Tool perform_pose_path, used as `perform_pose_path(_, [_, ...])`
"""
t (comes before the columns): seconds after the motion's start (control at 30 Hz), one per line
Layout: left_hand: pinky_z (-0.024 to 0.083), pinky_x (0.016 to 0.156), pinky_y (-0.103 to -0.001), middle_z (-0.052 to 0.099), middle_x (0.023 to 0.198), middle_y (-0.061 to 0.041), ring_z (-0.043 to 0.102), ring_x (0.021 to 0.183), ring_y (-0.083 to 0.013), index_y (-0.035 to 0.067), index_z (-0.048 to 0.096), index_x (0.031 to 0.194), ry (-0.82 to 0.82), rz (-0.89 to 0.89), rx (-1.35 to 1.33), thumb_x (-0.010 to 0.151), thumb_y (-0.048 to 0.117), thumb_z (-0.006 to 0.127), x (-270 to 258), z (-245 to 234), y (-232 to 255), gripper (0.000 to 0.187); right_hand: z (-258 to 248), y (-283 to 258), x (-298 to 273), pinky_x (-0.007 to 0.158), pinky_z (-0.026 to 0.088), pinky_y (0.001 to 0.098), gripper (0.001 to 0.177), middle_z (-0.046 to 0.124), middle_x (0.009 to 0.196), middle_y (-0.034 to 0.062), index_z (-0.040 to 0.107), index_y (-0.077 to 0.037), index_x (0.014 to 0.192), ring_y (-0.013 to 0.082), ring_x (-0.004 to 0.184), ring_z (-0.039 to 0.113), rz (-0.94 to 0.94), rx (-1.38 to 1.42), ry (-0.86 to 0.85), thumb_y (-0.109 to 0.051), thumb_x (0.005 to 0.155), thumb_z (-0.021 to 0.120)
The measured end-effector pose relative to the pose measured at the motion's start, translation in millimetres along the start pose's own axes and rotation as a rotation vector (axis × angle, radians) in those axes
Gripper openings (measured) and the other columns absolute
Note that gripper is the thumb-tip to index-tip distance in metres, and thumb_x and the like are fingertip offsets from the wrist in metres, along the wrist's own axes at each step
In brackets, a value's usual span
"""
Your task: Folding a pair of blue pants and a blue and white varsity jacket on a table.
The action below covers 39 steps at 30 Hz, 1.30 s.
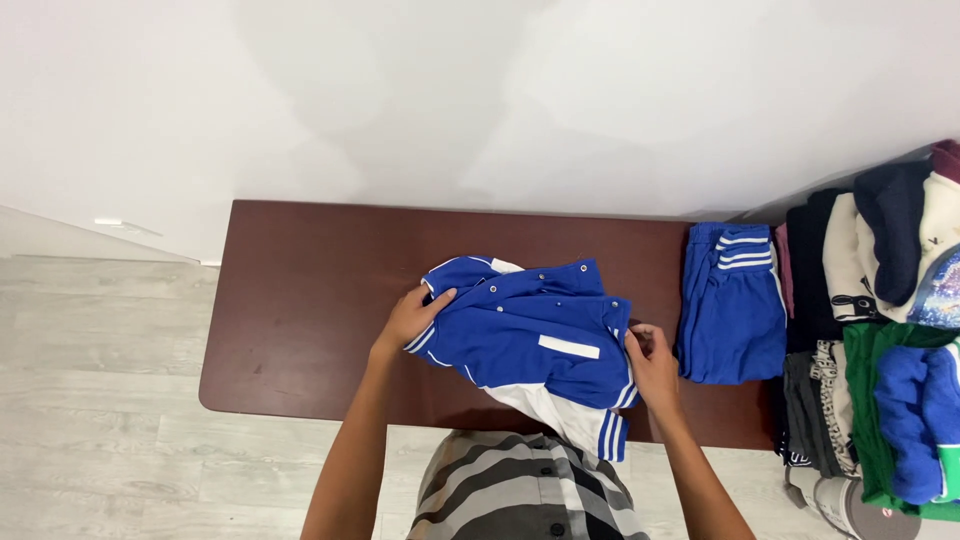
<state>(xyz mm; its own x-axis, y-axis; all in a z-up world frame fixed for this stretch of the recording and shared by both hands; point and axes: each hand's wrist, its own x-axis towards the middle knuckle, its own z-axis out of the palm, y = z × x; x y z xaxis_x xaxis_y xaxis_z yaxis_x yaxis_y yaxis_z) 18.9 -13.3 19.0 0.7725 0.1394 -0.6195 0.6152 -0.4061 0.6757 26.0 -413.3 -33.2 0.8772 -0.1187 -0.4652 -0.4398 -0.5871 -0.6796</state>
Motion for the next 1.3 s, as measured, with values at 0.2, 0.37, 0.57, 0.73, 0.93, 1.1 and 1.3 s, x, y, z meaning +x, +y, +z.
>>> perform_pose_path(0.2, [0.04,0.113,-0.049,0.058,0.135,-0.014,0.051,0.132,-0.0387,0.014,0.075,0.106,0.231,0.183,0.115,0.096,0.06,0.063,32,12,-55,0.048,-1,-22,-25,0.092,0.053,0.054,0.045,0.075,0.106,0.0264,0.069,-0.008,0.123,0.0454,0.108,0.068,-0.073,0.092,-0.02,-0.034,0.089,0.081])
perform_pose_path(0.37, [0.044,0.081,-0.04,0.052,0.091,-0.002,0.051,0.09,-0.0232,0.012,0.057,0.08,0.466,0.365,0.142,0.101,0.044,0.059,19,26,-50,0.038,-6,22,-34,0.062,0.058,0.0321,0.012,0.075,0.08,0.0125,0.07,-0.006,0.098,0.0181,0.069,0.067,-0.132,0.306,-0.232,-0.012,0.089,0.077])
perform_pose_path(0.57, [0.051,0.088,-0.03,0.066,0.102,-0.001,0.062,0.094,-0.0128,0.014,0.065,0.103,0.142,0.0,-0.519,0.096,0.04,0.06,24,37,-52,0.028,-3,72,-11,0.055,0.046,0.0321,0.024,0.072,0.084,0.0038,0.066,-0.019,0.101,0.0167,0.063,0.062,0.023,-0.012,-0.178,-0.035,0.086,0.077])
perform_pose_path(0.73, [0.048,0.105,-0.053,0.063,0.135,-0.031,0.057,0.131,-0.0424,-0.001,0.063,0.136,-0.063,-0.157,-0.554,0.083,0.046,0.08,-49,12,18,0.073,16,-48,-22,0.098,0.053,0.0483,0.041,0.073,0.115,0.011,0.067,-0.018,0.126,0.0363,0.115,0.067,-0.236,-0.244,0.003,-0.043,0.094,0.072])
perform_pose_path(0.93, [0.051,0.102,-0.054,0.064,0.13,-0.033,0.06,0.126,-0.045,-0.002,0.063,0.137,-0.198,-0.121,-0.402,0.075,0.033,0.087,-17,26,-13,0.075,101,-120,30,0.102,0.046,0.0479,0.033,0.072,0.121,0.0085,0.07,-0.018,0.126,0.0351,0.123,0.06,-0.974,-0.305,-0.284,-0.016,0.093,0.07])
perform_pose_path(1.1, [0.06,0.086,-0.047,0.075,0.112,-0.017,0.072,0.102,-0.0327,0.007,0.071,0.128,-0.199,-0.112,-0.727,0.074,0.01,0.087,3,48,-46,0.056,137,-115,73,0.111,0.034,0.0402,0.028,0.071,0.114,-0.0038,0.07,-0.024,0.114,0.0193,0.122,0.056,-1.036,-0.671,-0.387,-0.032,0.088,0.074])
perform_pose_path(1.3, [0.061,0.082,-0.047,0.075,0.107,-0.015,0.074,0.094,-0.0305,0.007,0.071,0.124,-0.157,-0.175,-0.983,0.076,0.004,0.079,13,66,-71,0.049,103,-127,32,0.106,0.04,0.0444,0.026,0.07,0.114,-0.0009,0.067,-0.021,0.105,0.025,0.119,0.06,-1.061,-0.468,-0.477,-0.031,0.083,0.078])
